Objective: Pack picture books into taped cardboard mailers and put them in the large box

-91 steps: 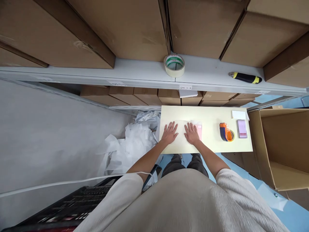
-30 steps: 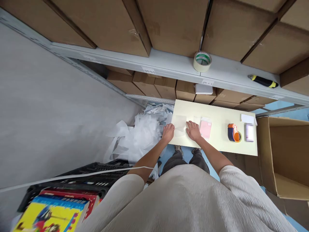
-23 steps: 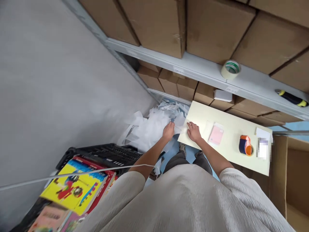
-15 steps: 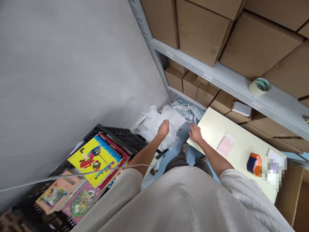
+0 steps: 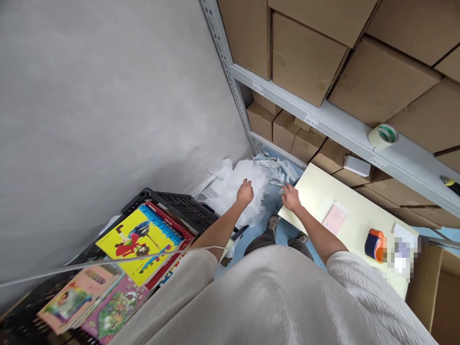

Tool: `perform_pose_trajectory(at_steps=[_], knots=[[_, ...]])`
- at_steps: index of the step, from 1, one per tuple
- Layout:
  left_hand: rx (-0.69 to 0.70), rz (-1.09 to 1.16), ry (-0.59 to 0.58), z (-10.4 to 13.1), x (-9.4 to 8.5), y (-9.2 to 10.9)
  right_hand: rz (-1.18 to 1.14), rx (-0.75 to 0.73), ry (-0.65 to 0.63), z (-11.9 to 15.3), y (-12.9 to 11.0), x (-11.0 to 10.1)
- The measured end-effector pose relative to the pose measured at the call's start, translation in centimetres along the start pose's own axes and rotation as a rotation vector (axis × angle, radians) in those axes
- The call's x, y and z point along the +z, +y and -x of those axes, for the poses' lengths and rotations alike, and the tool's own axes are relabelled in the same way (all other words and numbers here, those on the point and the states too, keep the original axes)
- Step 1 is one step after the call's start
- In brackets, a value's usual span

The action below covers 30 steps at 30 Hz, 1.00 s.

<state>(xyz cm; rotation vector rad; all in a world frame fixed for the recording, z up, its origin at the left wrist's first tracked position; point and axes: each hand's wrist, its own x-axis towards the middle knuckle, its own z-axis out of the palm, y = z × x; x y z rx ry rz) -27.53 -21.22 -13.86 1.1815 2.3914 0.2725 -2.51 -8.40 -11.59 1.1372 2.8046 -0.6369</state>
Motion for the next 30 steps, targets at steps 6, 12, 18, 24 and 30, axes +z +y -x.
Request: perform_pose_trajectory(at_steps=[6,12,18,24,30], knots=[[0.205,-0.03,-0.056,-1.1,0.9,5.9,-0.031,0.134,0.063,3.1,3.6,-0.6],[0.451,-0.036,-0.134,-1.2,3.1,14.6,-0.065,0.328,0.145,8.6,8.3,-1.7],[0.72,-0.032,-0.25,1.1,7.0,23.4,-0.116,0.585,0.197,15.4,13.3,-2.2],[0.919,-0.018,-0.432,4.7,11.5,29.5,-0.175,0.817,0.198,20.9,17.1,-1.7],[0.908,0.002,-0.561,7.3,15.8,32.1,-0.29,0.92,0.223,23.4,19.7,-0.3]])
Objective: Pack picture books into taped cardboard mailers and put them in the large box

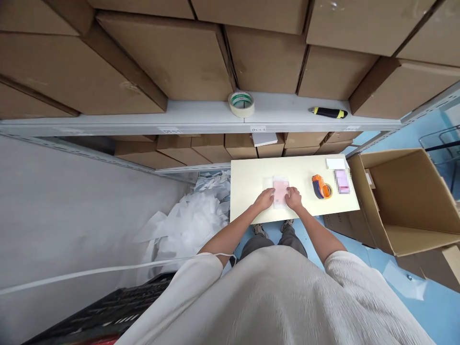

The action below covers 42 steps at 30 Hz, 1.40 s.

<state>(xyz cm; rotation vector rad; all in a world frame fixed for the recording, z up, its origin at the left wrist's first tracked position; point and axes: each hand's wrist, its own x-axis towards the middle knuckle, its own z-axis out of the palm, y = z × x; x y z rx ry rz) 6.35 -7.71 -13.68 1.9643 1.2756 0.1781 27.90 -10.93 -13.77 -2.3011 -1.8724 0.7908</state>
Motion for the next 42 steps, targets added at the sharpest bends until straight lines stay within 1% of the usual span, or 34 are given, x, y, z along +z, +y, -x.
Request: perform_pose_trajectory(at_steps=[2,5,9,12,14,16,18,21,23,25,27,29,31,33,35,39,42], knots=[[-0.04,0.02,-0.025,-0.4,0.8,0.3,-0.109,0.02,-0.002,-0.4,0.6,0.3],[-0.079,0.051,-0.041,-0.7,1.4,0.6,-0.329,0.069,-0.012,-1.1,0.9,0.6],[-0.128,0.091,-0.028,-0.8,1.2,1.0,-0.582,0.206,0.005,-1.9,0.5,0.3],[-0.173,0.151,-0.011,-0.8,0.7,1.3,-0.761,0.305,0.038,-2.3,-0.5,-0.6],[-0.197,0.218,-0.007,-0.7,0.1,1.4,-0.884,0.307,0.011,-2.4,-1.6,-1.2],[-0.224,0.268,0.015,-0.5,-0.7,1.3,-0.978,0.259,-0.058,-2.5,-3.0,-1.6],[-0.285,0.288,0.098,0.0,-1.7,0.8,-1.02,0.2,-0.129,-2.5,-4.4,-1.6],[-0.443,0.343,0.278,0.8,-3.0,-0.4,-0.968,0.158,-0.174,-2.6,-5.5,-0.7],[-0.529,0.404,0.328,1.4,-3.6,-1.4,-0.861,0.169,-0.173,-2.6,-5.7,0.4],[-0.571,0.437,0.316,1.7,-3.8,-2.5,-0.729,0.174,-0.157,-2.6,-5.5,1.5],[-0.596,0.442,0.28,1.8,-3.6,-3.4,-0.624,0.166,-0.138,-2.5,-5.3,2.6],[-0.622,0.439,0.234,1.8,-3.4,-4.1,-0.562,0.162,-0.127,-2.4,-5.3,3.3],[-0.628,0.409,0.213,1.9,-3.0,-4.6,-0.535,0.177,-0.131,-2.4,-5.7,3.7],[-0.61,0.361,0.238,2.0,-2.6,-4.9,-0.497,0.209,-0.136,-2.5,-6.3,3.8],[-0.592,0.359,0.261,2.2,-2.3,-5.3,-0.454,0.254,-0.143,-2.6,-6.9,3.8],[-0.564,0.477,0.21,2.6,-1.6,-5.7,-0.398,0.319,-0.139,-2.8,-8.2,3.5],[-0.531,0.514,0.211,2.9,-1.4,-6.1,-0.376,0.349,-0.114,-2.8,-9.2,3.4]])
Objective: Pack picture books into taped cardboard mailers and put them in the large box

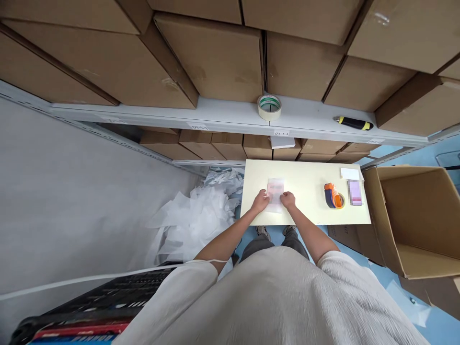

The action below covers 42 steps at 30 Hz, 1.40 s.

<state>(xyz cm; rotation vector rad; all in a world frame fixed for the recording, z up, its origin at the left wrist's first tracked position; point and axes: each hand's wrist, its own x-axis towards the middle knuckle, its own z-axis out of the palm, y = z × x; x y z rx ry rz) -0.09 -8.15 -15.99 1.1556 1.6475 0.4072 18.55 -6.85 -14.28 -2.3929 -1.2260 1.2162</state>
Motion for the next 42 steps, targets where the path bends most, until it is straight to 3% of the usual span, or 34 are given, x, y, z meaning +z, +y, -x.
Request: perform_pose_trajectory(at_steps=[5,11,15,21,34,42], knots=[[0.085,-0.046,0.038,-0.3,-1.2,-0.8,-0.008,-0.016,-0.002,-0.1,-2.1,1.3],[0.283,-0.214,0.166,-0.7,-4.6,-1.6,-0.049,-0.103,-0.001,-1.7,-6.7,3.9],[0.358,-0.327,0.122,-1.1,-7.0,-1.7,-0.072,-0.135,-0.006,-3.2,-10.3,5.7],[0.329,-0.474,0.029,-1.9,-9.5,-2.0,-0.054,-0.162,-0.016,-5.2,-13.7,7.2],[0.289,-0.627,-0.114,-1.3,-10.7,-1.7,0.012,-0.157,-0.039,-5.6,-13.7,7.1],[0.348,-0.545,-0.046,-0.6,-10.5,-1.5,-0.077,-0.217,-0.014,-2.7,-9.6,4.4]])
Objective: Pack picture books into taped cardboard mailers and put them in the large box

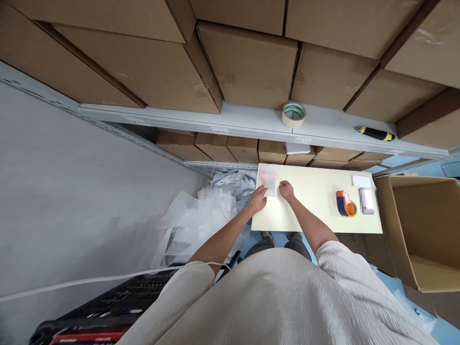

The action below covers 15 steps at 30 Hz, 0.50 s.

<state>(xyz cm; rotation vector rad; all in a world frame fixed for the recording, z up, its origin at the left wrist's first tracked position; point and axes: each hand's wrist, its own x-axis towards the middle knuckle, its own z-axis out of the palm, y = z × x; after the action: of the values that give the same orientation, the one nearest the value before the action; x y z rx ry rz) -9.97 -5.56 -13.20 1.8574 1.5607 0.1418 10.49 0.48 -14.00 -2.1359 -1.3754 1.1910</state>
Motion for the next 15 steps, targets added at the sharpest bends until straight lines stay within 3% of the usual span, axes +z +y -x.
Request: perform_pose_trajectory(at_steps=[6,15], knots=[[0.083,-0.033,0.028,0.8,0.6,2.1,-0.05,-0.01,0.086,4.6,3.4,-3.7],[0.172,-0.072,0.032,2.6,1.8,10.0,-0.011,-0.089,0.117,10.0,7.5,-10.7]])
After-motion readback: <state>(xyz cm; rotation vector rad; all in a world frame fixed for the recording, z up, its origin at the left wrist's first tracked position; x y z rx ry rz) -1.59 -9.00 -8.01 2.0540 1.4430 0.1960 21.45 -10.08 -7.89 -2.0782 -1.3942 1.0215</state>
